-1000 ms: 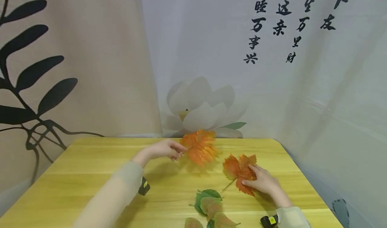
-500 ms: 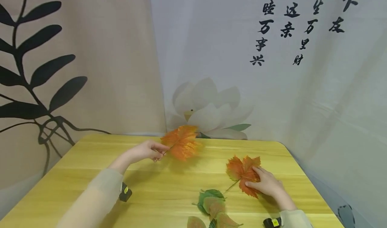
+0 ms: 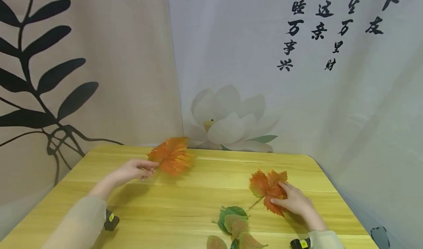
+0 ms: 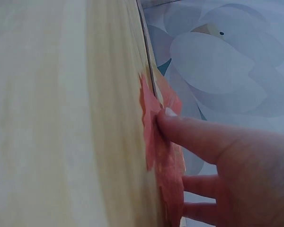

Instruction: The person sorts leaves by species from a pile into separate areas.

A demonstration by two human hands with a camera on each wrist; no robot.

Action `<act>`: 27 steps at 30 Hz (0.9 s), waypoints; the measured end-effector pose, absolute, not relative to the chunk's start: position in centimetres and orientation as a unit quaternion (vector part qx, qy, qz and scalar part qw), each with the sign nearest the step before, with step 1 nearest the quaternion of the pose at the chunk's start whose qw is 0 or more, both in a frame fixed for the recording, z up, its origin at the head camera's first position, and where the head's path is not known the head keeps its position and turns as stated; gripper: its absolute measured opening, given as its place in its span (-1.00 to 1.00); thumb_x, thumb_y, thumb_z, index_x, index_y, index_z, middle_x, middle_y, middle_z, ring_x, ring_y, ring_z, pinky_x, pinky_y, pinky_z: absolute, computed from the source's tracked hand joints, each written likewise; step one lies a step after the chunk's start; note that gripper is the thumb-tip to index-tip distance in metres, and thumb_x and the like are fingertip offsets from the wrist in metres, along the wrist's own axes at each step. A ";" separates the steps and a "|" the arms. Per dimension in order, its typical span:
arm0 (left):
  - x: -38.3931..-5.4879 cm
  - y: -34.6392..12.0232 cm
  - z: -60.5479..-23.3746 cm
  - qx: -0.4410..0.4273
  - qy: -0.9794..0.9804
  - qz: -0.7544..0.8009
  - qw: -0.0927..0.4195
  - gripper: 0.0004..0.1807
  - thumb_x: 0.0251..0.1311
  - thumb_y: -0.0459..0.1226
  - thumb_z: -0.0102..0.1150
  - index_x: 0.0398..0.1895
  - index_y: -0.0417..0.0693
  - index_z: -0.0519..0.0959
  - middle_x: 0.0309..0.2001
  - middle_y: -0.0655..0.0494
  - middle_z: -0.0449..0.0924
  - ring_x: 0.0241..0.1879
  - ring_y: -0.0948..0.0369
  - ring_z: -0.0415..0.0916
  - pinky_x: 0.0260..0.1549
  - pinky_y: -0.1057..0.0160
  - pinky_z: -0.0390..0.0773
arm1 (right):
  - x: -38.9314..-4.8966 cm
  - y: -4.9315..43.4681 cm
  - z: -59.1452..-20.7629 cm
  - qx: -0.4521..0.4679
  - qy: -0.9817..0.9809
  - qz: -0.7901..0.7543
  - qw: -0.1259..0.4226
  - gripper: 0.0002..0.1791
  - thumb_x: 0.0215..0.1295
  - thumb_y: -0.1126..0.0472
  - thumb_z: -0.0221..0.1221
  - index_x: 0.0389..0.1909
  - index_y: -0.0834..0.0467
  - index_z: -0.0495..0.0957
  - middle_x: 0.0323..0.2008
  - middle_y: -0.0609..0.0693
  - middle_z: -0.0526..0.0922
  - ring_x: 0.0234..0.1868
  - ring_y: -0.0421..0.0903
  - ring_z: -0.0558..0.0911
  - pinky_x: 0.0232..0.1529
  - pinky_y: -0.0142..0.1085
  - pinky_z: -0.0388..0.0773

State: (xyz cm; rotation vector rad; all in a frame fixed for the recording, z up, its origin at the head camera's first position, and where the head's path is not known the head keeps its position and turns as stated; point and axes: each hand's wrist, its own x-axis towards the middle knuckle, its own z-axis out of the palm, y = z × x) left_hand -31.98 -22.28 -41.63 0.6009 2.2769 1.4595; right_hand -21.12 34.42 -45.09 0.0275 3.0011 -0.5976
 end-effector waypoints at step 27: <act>-29.7 -31.8 -43.7 0.147 0.839 0.506 0.135 -0.42 0.29 -0.45 0.09 0.28 -0.64 0.18 -0.02 -0.30 0.55 -0.27 0.24 0.56 -0.33 0.25 0.61 | -21.0 34.7 -44.9 0.007 0.980 -0.196 0.040 0.02 0.13 -0.36 0.20 0.41 0.28 0.22 0.36 0.41 0.19 0.28 0.49 0.20 -0.06 0.62 0.02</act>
